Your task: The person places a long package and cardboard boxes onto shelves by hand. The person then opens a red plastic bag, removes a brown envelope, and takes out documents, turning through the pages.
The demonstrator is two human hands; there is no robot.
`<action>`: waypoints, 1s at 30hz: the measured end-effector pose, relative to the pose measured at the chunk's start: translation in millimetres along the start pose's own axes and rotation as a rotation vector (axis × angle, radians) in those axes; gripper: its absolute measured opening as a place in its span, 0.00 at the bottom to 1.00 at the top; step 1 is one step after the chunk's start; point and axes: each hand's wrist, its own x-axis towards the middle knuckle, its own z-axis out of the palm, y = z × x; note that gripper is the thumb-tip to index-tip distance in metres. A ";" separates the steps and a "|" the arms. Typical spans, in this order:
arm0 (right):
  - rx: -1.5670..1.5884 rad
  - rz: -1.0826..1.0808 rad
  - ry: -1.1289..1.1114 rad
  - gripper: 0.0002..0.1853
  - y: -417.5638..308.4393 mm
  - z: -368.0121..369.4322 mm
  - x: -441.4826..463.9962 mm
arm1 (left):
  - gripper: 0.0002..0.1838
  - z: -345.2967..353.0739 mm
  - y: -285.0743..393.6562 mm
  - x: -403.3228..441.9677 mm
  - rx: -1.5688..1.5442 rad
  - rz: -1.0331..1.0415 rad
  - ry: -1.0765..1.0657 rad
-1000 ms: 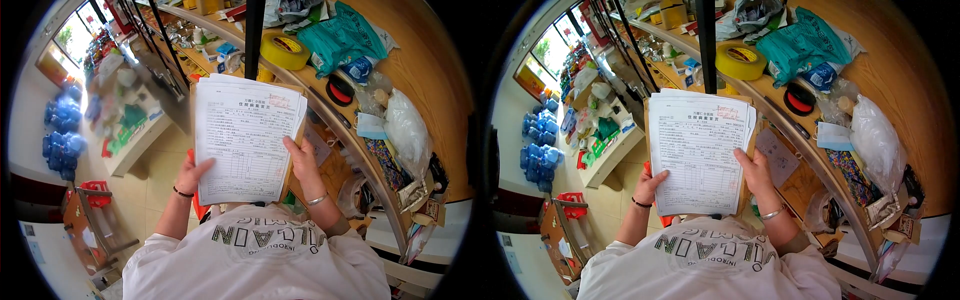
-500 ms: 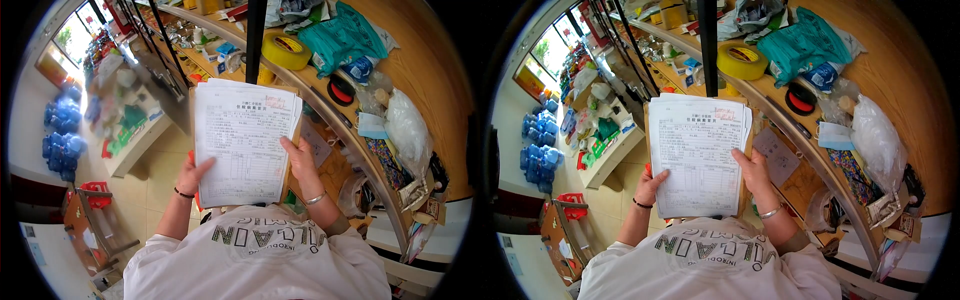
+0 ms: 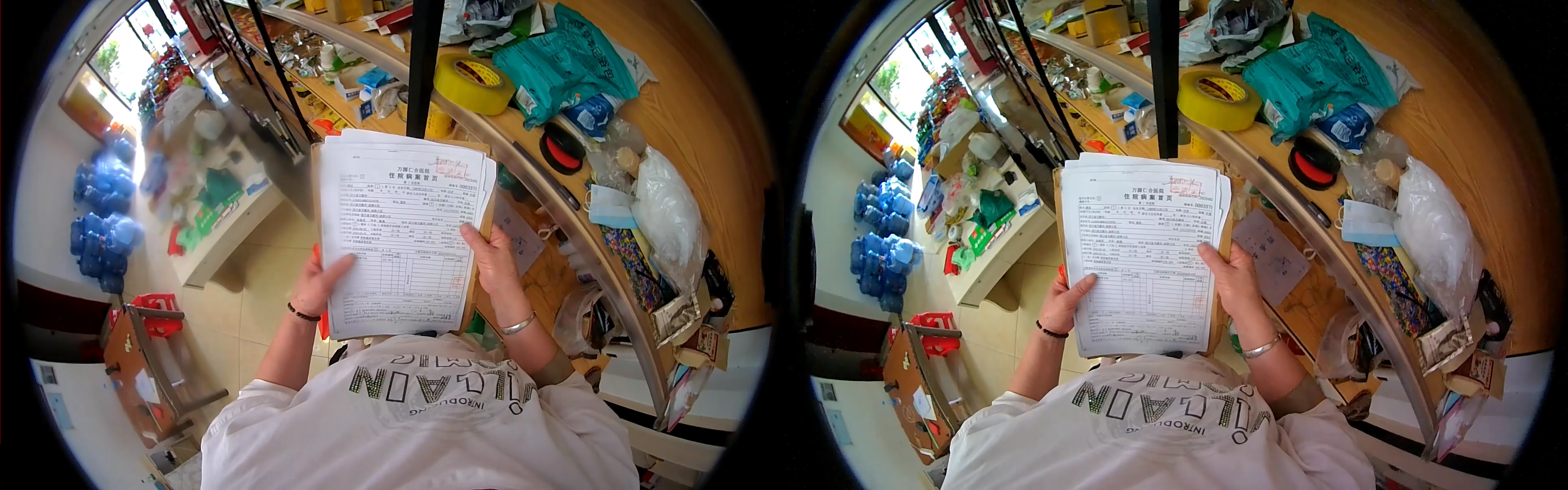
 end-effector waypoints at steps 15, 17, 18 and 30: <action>-0.032 0.007 0.035 0.12 -2.9 -2.8 -9.0 | 0.17 0.7 0.3 2.9 -0.008 -0.033 -0.033; -0.039 0.014 0.039 0.12 -4.0 -4.0 -10.5 | 0.17 2.7 -0.3 3.0 -0.022 -0.030 -0.038; -0.044 0.021 0.039 0.12 -4.4 -4.4 -10.9 | 0.17 2.7 -1.0 3.1 -0.023 -0.031 -0.039; -0.047 0.027 0.034 0.13 -5.9 -7.3 -15.1 | 0.15 8.2 -2.1 0.1 0.001 -0.014 -0.026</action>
